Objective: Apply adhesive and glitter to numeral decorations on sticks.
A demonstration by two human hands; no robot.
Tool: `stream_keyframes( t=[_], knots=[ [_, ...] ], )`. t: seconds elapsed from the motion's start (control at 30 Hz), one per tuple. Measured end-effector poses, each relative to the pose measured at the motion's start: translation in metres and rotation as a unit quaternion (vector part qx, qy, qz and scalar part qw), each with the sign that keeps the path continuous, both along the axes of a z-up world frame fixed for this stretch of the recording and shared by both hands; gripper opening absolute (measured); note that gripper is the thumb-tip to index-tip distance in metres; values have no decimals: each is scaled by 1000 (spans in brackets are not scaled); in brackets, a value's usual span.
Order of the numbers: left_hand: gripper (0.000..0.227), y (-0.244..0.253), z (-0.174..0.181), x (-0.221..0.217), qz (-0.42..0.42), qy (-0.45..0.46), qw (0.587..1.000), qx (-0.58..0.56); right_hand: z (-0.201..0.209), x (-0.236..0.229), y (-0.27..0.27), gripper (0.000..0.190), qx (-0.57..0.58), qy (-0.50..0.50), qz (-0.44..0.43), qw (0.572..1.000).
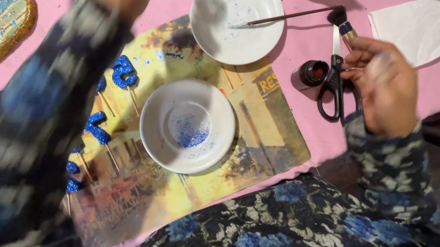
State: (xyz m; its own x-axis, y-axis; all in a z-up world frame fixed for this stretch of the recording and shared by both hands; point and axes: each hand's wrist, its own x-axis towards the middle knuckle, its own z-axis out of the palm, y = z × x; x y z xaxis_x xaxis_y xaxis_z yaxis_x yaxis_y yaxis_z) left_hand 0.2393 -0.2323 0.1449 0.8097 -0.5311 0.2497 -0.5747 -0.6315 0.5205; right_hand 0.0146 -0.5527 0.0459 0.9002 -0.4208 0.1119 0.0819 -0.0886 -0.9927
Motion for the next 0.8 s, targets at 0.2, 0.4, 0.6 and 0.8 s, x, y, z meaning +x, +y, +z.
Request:
stream_keyframes(
  t=[0.2,0.4,0.6,0.8],
  knots=[
    [16,33,16,-158,25,155,984,-87,52,62,-2,23,385,114,-29,915],
    [6,47,-50,-216,72,321,887,-324,40,87,11,34,377,215,-47,900],
    [13,43,-87,-191,18,480,739,-472,-6,118,-4,10,308,216,14,926],
    [26,38,-94,-170,164,462,726,-482,25,130,11,7,-16,35,67,997]
  ],
)
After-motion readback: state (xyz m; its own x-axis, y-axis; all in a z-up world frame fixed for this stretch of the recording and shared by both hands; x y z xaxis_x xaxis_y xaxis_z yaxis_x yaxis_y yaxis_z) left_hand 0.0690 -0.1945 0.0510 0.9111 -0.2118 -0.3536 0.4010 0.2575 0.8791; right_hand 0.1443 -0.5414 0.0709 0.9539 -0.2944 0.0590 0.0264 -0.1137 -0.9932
